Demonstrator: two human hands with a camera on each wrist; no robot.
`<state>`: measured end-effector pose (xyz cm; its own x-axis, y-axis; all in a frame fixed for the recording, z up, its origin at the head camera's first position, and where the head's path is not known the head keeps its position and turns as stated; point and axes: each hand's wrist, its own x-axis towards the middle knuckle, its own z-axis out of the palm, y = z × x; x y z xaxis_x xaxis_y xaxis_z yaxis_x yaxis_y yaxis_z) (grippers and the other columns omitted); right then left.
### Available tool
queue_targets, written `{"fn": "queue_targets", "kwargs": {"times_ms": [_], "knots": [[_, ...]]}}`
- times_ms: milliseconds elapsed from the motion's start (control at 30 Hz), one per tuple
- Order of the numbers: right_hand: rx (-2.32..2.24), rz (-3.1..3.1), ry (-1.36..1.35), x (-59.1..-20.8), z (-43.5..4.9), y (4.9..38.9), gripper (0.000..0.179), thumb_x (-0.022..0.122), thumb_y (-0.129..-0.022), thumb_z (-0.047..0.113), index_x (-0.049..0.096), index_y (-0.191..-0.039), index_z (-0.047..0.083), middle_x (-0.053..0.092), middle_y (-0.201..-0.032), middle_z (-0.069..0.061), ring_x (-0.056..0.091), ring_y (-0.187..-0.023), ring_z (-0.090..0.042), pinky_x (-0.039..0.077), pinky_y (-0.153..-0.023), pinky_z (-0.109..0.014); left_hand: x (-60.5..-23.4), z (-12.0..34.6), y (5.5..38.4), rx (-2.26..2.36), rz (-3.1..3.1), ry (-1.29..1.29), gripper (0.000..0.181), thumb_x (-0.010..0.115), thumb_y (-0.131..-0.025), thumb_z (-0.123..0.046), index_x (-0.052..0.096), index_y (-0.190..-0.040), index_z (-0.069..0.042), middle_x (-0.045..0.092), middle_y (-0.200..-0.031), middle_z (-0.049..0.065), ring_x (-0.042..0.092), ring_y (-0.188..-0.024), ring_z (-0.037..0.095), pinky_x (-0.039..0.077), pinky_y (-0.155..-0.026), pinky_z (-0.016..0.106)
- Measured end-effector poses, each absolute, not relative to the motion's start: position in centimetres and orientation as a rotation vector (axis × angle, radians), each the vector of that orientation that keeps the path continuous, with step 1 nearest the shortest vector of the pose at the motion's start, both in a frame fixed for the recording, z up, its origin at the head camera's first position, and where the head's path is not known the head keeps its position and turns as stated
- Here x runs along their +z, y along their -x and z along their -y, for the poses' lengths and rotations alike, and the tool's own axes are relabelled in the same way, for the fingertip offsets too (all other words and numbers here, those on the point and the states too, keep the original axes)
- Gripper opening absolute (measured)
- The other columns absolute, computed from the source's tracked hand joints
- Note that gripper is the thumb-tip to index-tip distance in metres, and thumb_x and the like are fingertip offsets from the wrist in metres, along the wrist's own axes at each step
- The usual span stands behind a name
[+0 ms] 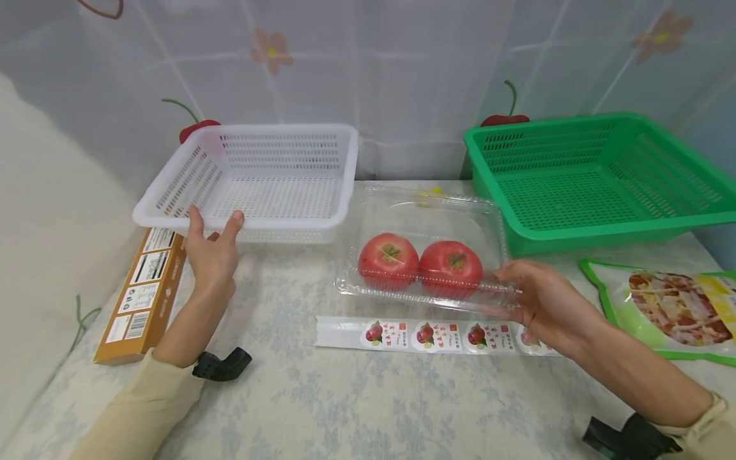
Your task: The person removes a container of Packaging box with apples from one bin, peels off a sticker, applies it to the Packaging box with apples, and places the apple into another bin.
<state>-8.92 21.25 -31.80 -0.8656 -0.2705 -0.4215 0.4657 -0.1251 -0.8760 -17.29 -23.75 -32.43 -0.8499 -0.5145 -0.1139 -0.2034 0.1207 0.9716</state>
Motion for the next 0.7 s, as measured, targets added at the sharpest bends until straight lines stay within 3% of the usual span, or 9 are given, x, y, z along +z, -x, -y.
{"fn": "queue_targets", "kwargs": {"times_ms": [67, 133, 233, 300, 533, 700], "knots": [[-2.021, -1.718, -0.235, -31.8, -21.2, 9.1, 0.009, 0.049, -0.102, 0.022, 0.052, -0.101, 0.014, 0.054, -0.115, -0.006, 0.068, -0.090, -0.026, 0.042, -0.037, -0.024, -32.5, 23.8, 17.2, -1.799, 2.145, -0.693, 0.090, 0.064, -0.093, -0.046, 0.002, -0.157, -0.038, 0.002, -0.162, -0.016, 0.025, -0.137, 0.017, 0.037, -0.107, 0.034], [-2.028, -1.761, -0.248, -32.0, -21.0, 9.3, 0.014, 0.053, -0.102, 0.023, 0.048, -0.106, 0.011, 0.053, -0.114, -0.005, 0.063, -0.092, -0.022, 0.050, -0.046, -0.026, -32.6, 23.8, 17.1, -1.795, 2.144, -0.671, 0.089, 0.064, -0.094, -0.046, 0.002, -0.157, -0.037, 0.002, -0.162, -0.016, 0.025, -0.137, 0.018, 0.037, -0.108, 0.035], [-2.046, -1.788, -0.285, -32.4, -20.5, 9.6, 0.024, 0.059, -0.100, 0.024, 0.043, -0.111, 0.009, 0.049, -0.115, -0.003, 0.056, -0.100, -0.020, 0.056, -0.068, -0.029, -32.7, 23.8, 17.1, -1.788, 2.144, -0.650, 0.089, 0.064, -0.094, -0.045, 0.002, -0.157, -0.037, 0.002, -0.162, -0.016, 0.025, -0.138, 0.018, 0.037, -0.108, 0.036], [-2.081, -1.771, -0.291, -32.6, -20.2, 9.9, 0.024, 0.060, -0.099, 0.022, 0.045, -0.111, 0.008, 0.047, -0.117, -0.004, 0.051, -0.105, -0.020, 0.054, -0.086, -0.030, -32.7, 23.8, 17.1, -1.783, 2.150, -0.645, 0.089, 0.063, -0.094, -0.045, 0.002, -0.157, -0.036, 0.003, -0.162, -0.016, 0.025, -0.138, 0.019, 0.037, -0.108, 0.036], [-2.106, -1.713, -0.321, -32.6, -18.9, 10.8, 0.025, 0.056, -0.101, 0.021, 0.044, -0.116, 0.005, 0.039, -0.125, -0.007, 0.043, -0.114, -0.022, 0.054, -0.090, -0.032, -32.7, 23.9, 17.1, -1.774, 2.166, -0.675, 0.089, 0.063, -0.093, -0.047, 0.001, -0.157, -0.039, 0.007, -0.162, -0.015, 0.026, -0.139, 0.019, 0.038, -0.107, 0.036], [-2.092, -1.734, -0.295, -32.6, -18.7, 11.5, 0.026, 0.054, -0.102, 0.018, 0.040, -0.118, 0.003, 0.036, -0.126, -0.010, 0.047, -0.109, -0.020, 0.054, -0.088, -0.031, -32.9, 23.9, 17.0, -1.803, 2.144, -0.636, 0.089, 0.064, -0.094, -0.046, 0.002, -0.157, -0.038, 0.005, -0.162, -0.017, 0.024, -0.138, 0.018, 0.037, -0.109, 0.035]]}}
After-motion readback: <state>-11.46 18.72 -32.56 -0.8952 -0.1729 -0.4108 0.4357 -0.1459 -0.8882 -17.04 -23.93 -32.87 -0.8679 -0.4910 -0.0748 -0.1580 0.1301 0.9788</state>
